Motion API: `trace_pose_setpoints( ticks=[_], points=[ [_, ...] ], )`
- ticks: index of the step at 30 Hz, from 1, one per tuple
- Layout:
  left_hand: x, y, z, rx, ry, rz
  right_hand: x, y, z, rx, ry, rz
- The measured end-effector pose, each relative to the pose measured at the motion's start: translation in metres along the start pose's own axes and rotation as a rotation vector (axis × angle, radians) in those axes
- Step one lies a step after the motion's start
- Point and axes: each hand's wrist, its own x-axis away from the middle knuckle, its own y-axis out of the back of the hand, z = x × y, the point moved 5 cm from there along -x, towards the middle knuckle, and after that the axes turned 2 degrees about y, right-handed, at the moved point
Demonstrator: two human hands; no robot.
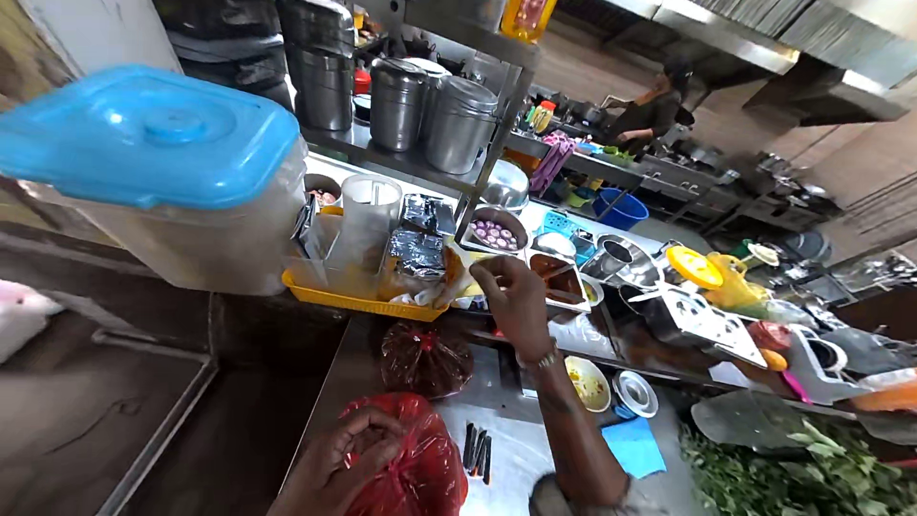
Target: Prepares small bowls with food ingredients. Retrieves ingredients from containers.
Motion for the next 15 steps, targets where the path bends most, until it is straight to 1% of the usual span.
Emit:
trace_pose_setpoints(
  ticks=[2, 4, 6, 8, 11, 13, 15],
  points=[
    [0.007, -0.007, 0.002, -0.031, 0.029, -0.026, 0.035, 0.005, 0.045, -0.16, 0.162, 0.113],
    [0.013, -0.018, 0.005, -0.045, 0.058, -0.053, 0.069, -0.002, 0.066, -0.178, 0.259, 0.25],
    [0.019, -0.031, 0.007, -0.051, 0.088, -0.06, 0.106, -0.015, 0.065, -0.195, 0.24, 0.358],
    [0.026, -0.044, 0.006, -0.08, 0.104, -0.066, 0.14, -0.02, 0.066, -0.343, 0.195, 0.414],
    [0.039, -0.06, 0.004, -0.174, 0.136, -0.033, 0.188, -0.019, 0.083, -0.559, 0.224, 0.462],
    [0.047, -0.069, 0.004, -0.228, 0.174, 0.011, 0.213, -0.015, 0.093, -0.575, 0.234, 0.47],
    [0.051, -0.077, 0.003, -0.264, 0.197, 0.05, 0.227, -0.008, 0.097, -0.567, 0.23, 0.457]
  ],
)
